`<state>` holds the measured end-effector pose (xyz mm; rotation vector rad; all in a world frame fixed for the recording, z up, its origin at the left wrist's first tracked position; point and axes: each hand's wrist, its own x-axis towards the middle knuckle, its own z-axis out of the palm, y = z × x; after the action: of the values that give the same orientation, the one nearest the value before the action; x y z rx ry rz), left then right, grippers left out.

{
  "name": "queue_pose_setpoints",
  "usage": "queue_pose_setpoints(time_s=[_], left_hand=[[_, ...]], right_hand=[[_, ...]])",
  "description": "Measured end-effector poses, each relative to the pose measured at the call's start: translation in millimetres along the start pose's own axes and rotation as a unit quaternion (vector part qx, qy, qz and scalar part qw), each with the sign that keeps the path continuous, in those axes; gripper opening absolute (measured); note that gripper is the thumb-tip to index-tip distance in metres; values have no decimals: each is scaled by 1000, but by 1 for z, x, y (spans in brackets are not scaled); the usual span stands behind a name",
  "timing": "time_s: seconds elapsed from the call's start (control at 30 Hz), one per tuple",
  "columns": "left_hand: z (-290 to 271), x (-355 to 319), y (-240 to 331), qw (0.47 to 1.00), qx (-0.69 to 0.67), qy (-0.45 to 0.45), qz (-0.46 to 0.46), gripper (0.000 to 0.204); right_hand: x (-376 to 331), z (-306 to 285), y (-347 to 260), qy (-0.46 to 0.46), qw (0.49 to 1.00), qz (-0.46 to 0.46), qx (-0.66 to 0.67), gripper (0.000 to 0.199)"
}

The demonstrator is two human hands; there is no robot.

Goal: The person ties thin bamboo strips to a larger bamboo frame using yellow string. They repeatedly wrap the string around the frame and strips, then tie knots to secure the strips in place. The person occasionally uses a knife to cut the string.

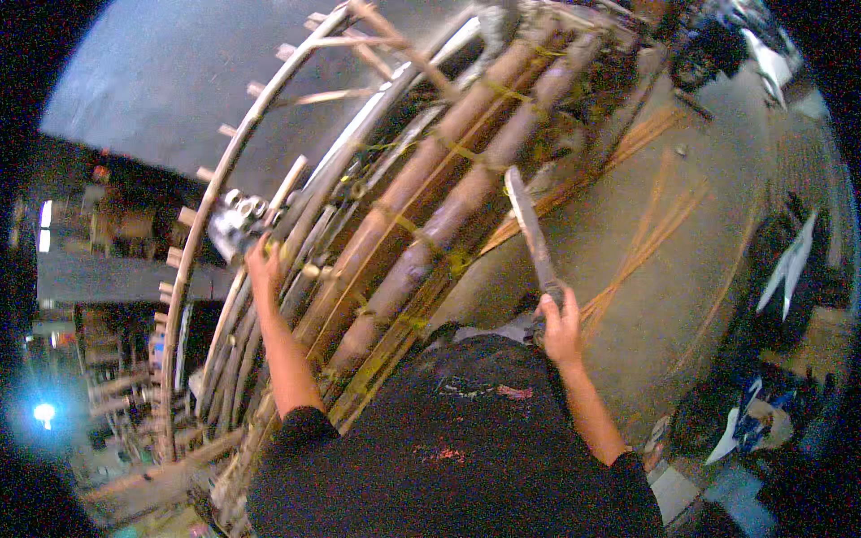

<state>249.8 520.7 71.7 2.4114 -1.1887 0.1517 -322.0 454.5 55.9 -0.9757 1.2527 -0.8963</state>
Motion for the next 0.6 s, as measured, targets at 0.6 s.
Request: queue_pose_setpoints(time_s=[0.6], left_hand=[[84, 80, 351, 970, -230, 76, 26, 26]], right_hand=[[274, -138, -112, 137, 972, -143, 124, 35]])
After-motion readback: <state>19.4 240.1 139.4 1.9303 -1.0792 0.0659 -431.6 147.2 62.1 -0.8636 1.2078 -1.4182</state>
